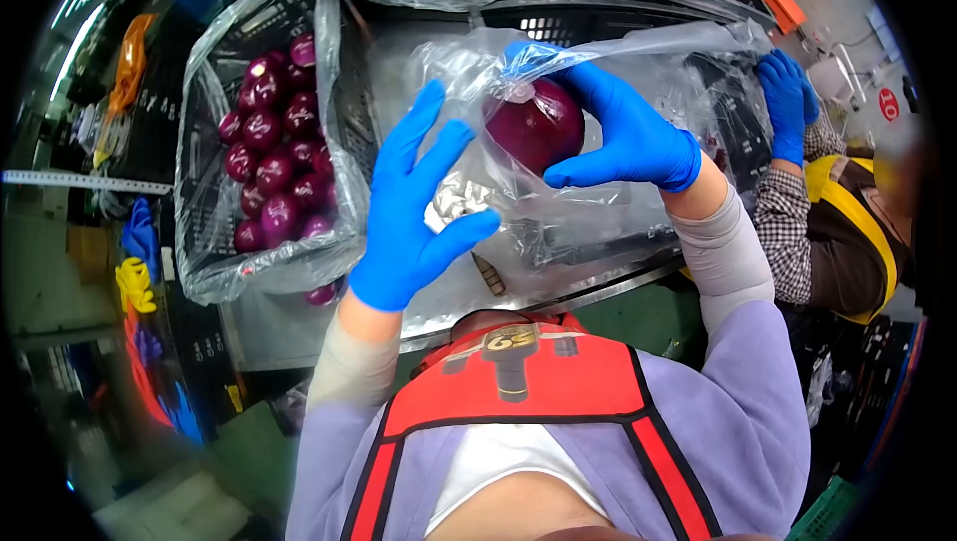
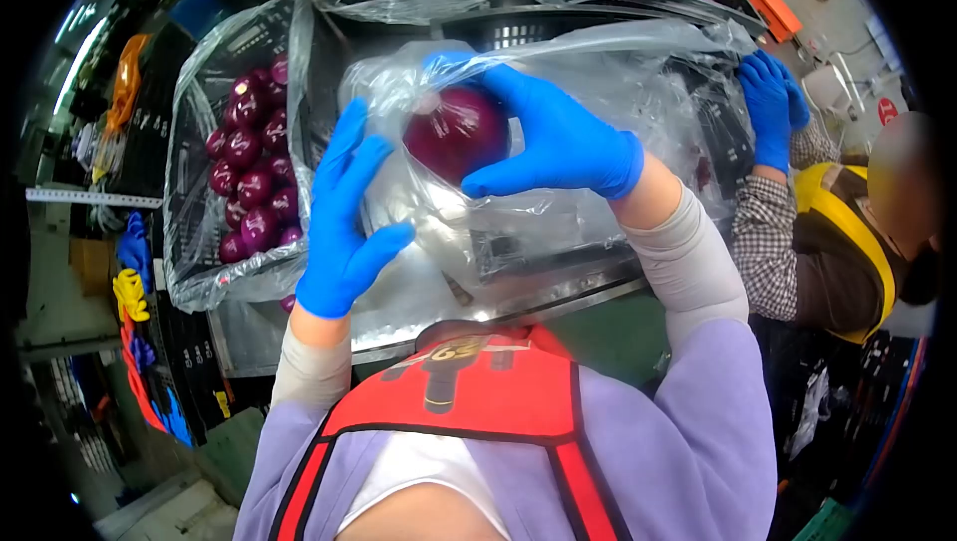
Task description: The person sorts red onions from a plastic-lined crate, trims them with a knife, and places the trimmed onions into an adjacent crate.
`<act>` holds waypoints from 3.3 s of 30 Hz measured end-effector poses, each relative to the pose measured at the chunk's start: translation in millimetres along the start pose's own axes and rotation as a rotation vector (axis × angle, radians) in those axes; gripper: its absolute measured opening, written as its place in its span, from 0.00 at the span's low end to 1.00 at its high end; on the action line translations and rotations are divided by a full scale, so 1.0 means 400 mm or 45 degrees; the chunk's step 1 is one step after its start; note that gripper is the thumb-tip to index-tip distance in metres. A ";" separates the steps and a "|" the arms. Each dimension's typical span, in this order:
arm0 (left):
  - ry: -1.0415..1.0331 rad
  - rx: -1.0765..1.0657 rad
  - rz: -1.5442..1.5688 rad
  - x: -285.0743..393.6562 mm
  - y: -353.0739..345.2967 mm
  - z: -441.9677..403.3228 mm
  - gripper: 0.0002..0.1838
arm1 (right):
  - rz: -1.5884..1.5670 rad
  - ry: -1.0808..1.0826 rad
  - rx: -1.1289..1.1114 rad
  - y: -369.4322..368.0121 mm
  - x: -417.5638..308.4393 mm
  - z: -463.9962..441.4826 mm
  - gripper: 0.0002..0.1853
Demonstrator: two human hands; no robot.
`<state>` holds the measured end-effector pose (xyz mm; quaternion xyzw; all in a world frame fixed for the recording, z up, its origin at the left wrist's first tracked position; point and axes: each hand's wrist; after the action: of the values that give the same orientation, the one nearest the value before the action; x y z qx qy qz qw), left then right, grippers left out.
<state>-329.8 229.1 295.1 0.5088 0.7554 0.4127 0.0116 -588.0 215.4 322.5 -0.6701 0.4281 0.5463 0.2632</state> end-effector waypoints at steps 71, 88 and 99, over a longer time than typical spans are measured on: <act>1.311 0.137 2.792 -0.124 -0.123 0.011 0.47 | 0.612 0.549 0.276 -0.102 0.068 -0.087 0.22; 1.474 0.300 2.442 -0.108 -0.154 0.005 0.44 | 0.466 0.513 0.373 -0.164 0.139 -0.109 0.13; 1.278 0.211 2.705 -0.125 -0.154 0.011 0.41 | 0.192 0.504 0.645 -0.172 0.139 -0.117 0.17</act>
<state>-350.7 184.3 233.1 0.6625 -0.1032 0.3190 -0.6699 -503.1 195.2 273.5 -0.6429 0.6415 0.2998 0.2920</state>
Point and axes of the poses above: each hand's wrist, its own z-axis away from the middle knuckle, its own y-axis out of the back of the hand, x = y × z, and after that the axes turned 15 degrees about -z, right-handed
